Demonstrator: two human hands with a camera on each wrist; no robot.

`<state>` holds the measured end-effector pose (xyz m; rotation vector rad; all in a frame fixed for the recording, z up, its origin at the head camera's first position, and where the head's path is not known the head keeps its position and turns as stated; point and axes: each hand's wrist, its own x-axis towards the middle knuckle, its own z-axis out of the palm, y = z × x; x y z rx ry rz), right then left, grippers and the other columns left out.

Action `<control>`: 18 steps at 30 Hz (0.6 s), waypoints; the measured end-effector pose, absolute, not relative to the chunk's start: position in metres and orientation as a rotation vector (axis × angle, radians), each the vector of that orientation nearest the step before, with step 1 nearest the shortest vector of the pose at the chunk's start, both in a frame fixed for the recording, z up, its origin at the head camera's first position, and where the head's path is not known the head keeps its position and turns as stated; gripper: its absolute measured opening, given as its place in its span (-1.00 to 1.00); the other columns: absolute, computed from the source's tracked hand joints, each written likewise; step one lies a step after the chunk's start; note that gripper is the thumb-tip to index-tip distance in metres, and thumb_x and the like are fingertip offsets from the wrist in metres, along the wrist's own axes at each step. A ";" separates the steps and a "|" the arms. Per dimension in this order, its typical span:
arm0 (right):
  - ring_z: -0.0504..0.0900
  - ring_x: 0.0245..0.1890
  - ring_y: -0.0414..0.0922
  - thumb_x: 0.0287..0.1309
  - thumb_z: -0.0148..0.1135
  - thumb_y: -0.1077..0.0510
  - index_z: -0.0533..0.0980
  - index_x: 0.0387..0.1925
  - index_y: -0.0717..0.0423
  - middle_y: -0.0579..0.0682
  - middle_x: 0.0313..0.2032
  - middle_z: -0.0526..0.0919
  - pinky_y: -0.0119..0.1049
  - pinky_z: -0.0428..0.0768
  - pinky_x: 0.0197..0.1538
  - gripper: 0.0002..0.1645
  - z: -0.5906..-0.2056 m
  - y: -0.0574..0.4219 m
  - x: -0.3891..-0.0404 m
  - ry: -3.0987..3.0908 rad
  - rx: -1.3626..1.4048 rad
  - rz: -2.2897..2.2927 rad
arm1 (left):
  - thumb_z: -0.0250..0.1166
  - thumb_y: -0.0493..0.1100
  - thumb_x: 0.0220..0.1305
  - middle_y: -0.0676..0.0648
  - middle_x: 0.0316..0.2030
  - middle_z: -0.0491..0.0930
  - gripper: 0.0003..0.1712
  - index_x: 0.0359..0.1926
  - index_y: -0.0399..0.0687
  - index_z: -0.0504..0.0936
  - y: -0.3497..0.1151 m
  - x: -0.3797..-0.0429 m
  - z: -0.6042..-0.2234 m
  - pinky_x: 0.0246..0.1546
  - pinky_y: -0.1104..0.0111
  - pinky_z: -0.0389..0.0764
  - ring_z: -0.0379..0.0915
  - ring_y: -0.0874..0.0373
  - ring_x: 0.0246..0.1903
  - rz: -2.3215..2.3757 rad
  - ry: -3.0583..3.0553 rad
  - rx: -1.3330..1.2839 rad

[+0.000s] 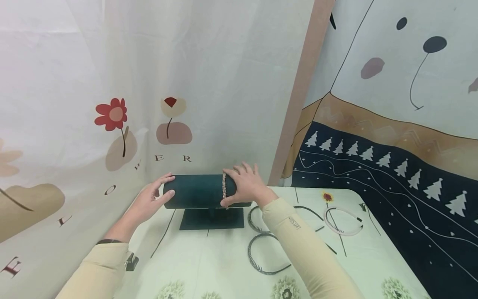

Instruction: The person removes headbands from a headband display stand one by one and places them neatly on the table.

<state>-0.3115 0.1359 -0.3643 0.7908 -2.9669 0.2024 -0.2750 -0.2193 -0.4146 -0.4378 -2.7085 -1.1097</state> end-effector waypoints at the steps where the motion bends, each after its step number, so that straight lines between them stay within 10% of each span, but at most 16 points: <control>1: -0.07 0.71 0.28 -0.07 0.52 -0.60 0.12 0.70 -0.28 0.11 0.68 0.17 0.47 -0.17 0.63 0.40 -0.365 0.136 -0.312 -2.966 0.789 0.203 | 0.19 0.15 0.62 -0.14 0.71 0.10 -0.30 0.63 0.09 0.31 -0.219 -0.275 -0.415 0.40 -0.26 0.45 0.20 -0.30 0.53 -1.112 -2.706 -0.438; 18: -0.08 0.71 0.30 -0.06 0.56 -0.55 0.16 0.68 -0.32 0.10 0.64 0.24 0.47 -0.13 0.62 0.36 -0.366 0.146 -0.314 -2.978 0.779 0.289 | 0.19 0.16 0.62 -0.12 0.71 0.11 -0.29 0.63 0.10 0.30 -0.219 -0.278 -0.419 0.38 -0.27 0.47 0.21 -0.30 0.51 -1.117 -2.700 -0.442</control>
